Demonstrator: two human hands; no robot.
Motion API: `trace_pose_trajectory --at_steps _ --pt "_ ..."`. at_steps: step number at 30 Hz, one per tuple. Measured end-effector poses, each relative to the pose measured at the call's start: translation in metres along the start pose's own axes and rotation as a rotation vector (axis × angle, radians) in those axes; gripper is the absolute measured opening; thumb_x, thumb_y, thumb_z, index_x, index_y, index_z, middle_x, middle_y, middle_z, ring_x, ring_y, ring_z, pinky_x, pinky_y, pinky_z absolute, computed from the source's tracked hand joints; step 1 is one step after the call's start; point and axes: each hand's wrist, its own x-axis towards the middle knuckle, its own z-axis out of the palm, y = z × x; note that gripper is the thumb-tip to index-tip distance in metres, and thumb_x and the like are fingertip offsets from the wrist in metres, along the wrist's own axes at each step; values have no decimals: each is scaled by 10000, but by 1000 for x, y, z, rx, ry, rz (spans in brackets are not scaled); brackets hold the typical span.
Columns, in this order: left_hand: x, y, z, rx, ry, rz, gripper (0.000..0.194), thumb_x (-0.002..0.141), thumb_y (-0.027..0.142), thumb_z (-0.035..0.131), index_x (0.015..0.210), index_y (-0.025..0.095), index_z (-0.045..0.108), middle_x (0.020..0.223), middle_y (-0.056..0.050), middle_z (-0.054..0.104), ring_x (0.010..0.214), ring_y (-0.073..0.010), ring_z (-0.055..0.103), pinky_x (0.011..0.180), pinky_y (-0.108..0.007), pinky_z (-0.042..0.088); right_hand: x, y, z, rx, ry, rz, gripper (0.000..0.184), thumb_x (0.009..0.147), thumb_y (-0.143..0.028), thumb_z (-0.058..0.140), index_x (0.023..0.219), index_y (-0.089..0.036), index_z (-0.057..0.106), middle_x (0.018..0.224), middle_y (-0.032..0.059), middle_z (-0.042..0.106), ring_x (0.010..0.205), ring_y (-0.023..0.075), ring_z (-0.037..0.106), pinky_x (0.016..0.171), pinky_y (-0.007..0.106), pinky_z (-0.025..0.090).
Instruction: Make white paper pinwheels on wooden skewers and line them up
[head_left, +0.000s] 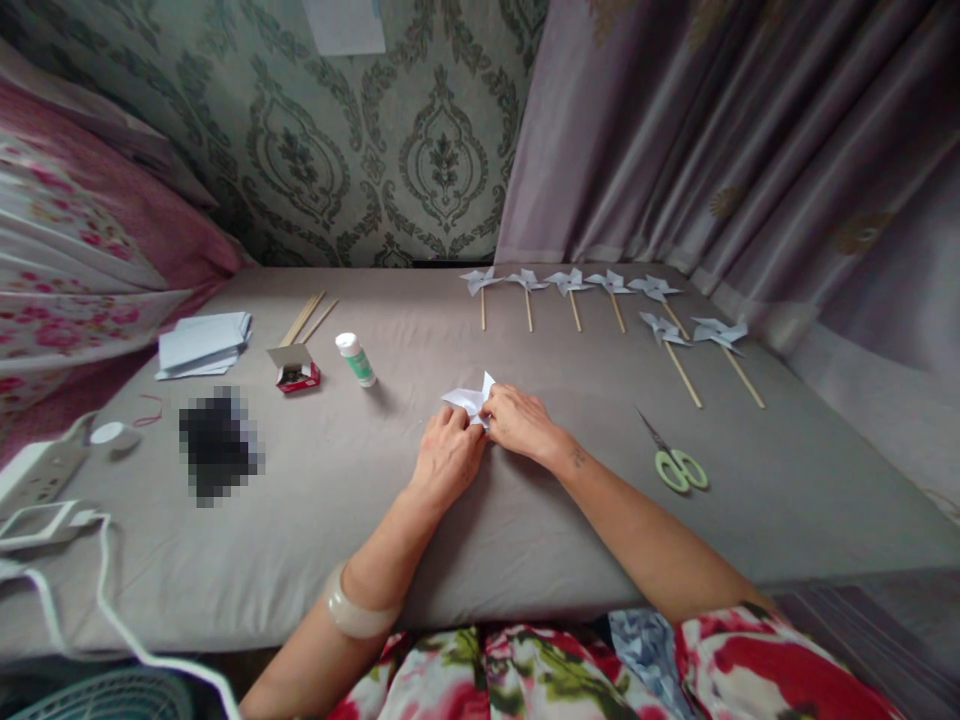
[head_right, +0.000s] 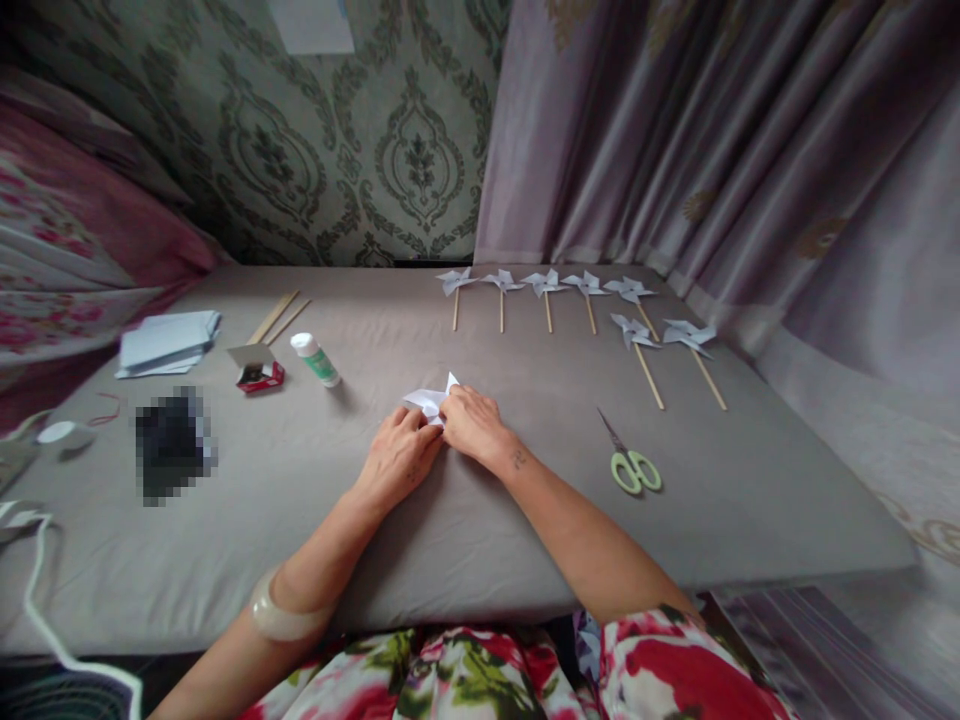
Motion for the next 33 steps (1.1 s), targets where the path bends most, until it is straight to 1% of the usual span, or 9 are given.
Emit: trace_pose_trajectory --at_steps 3,6,9,13,17,22,27,30,33 --pt "0 -1 0 8 10 -1 311 932 316 423 872 174 693 904 -107 612 912 -247 510 788 -367 432 0 8 -2 91 -16 7 319 827 -131 469 1018 -191 718 1114 94 649 1032 201 591 864 269 430" --pt "-1 0 -1 14 14 -3 324 933 342 421 874 183 697 906 -106 611 922 -251 508 790 -370 429 -3 16 -4 177 67 55 385 835 -110 424 1101 -185 692 1120 68 652 1010 157 596 899 223 409" --pt "-1 0 0 12 18 -6 320 930 346 428 871 186 699 903 -105 610 925 -251 506 789 -367 427 -9 20 -3 185 140 87 394 839 -101 413 1107 -183 690 1101 64 648 988 154 596 894 222 408" --pt "-2 -1 2 5 25 -10 308 926 334 437 875 185 701 907 -107 614 919 -247 505 790 -363 426 -15 15 4 152 122 35 380 848 -97 427 1108 -196 687 1108 68 635 1013 161 578 872 231 412" --pt "-2 -3 3 -9 37 -2 301 929 318 430 898 189 700 909 -105 617 912 -245 504 791 -364 429 -15 9 11 96 97 6 361 863 -110 435 1104 -207 685 1127 75 621 1061 178 549 871 252 410" --pt "-2 -2 1 -23 31 -7 296 928 299 431 880 185 699 900 -106 616 903 -241 508 793 -364 434 -11 3 10 25 84 -10 338 888 -153 420 1071 -217 697 1094 84 616 1051 199 542 843 283 423" --pt "-2 -2 1 -49 40 -9 282 920 283 447 850 181 701 884 -104 621 876 -233 515 783 -359 439 -6 0 7 -13 54 1 317 887 -172 432 1033 -207 711 1088 94 617 1054 205 542 829 279 426" --pt "-1 -3 2 -92 91 1 265 903 256 474 785 179 699 834 -93 630 843 -221 527 765 -343 441 -3 -1 5 -11 18 15 299 882 -181 442 1010 -202 712 1091 97 619 1052 205 548 831 281 427" --pt "1 -6 3 -203 212 -5 241 881 233 501 737 180 686 778 -75 639 798 -197 539 742 -314 440 0 -1 2 1 2 23 285 879 -184 448 987 -192 712 1096 103 620 1064 208 553 839 286 428"
